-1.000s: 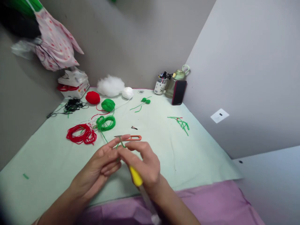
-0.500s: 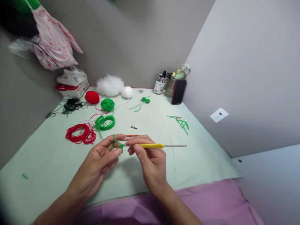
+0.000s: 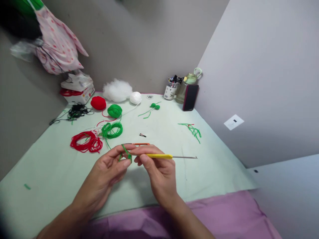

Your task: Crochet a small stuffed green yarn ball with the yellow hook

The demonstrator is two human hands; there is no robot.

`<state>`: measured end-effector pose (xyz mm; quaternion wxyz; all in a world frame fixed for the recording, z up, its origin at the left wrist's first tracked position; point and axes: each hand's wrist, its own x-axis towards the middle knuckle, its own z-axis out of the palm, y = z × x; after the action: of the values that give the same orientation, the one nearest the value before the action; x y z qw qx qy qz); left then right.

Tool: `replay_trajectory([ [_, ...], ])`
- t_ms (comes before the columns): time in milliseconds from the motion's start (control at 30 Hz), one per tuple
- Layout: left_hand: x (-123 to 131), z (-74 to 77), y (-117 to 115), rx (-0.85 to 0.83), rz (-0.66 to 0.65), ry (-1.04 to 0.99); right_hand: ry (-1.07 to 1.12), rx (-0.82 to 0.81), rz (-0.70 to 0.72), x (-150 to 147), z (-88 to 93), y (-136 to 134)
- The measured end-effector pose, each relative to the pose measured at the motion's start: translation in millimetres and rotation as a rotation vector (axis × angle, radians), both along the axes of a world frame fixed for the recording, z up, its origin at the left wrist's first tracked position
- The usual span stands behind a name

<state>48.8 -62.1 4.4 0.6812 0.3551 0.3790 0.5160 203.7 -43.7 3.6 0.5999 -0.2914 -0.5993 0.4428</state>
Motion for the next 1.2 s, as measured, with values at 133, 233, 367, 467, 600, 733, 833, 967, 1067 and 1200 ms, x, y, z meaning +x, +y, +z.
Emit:
replay_trajectory([
  [133, 1.8, 0.7, 1.2, -0.022, 0.048, 0.01, -0.069, 0.063, -0.062, -0.3, 1.8, -3.4],
  [233, 3.5, 2.6, 2.2, -0.056, 0.07, -0.018, -0.081, 0.087, -0.076, -0.5, 1.2, -4.2],
  [367, 1.8, 4.8, 2.5, -0.057, 0.06, -0.023, -0.023, 0.033, -0.064, 1.0, -2.4, -2.3],
  [467, 0.3, 5.2, 2.8, -0.056, 0.092, -0.012, 0.032, -0.002, -0.056, 2.2, -4.9, -1.1],
  [600, 1.1, 3.9, 3.5, -0.054, 0.125, -0.021, 0.02, 0.047, -0.114, 0.8, -4.4, -2.8],
  [733, 2.1, 2.6, 3.4, -0.044, 0.146, -0.037, -0.114, 0.207, -0.235, -0.8, -4.3, -8.8],
  [833, 2.0, 3.1, 3.0, -0.049, 0.152, -0.045, -0.208, 0.306, -0.275, 0.5, -7.5, -13.5],
  [967, 2.8, 3.8, 2.9, -0.058, 0.17, -0.054, -0.265, 0.377, -0.284, 2.8, -12.1, -16.0],
  [1067, 4.4, 3.2, 2.7, -0.058, 0.179, -0.049, -0.269, 0.376, -0.304, 2.9, -13.5, -16.1],
  [1200, 5.5, 2.0, 1.5, -0.057, 0.183, -0.028, -0.373, 0.425, -0.343, 1.3, -12.9, -17.7],
])
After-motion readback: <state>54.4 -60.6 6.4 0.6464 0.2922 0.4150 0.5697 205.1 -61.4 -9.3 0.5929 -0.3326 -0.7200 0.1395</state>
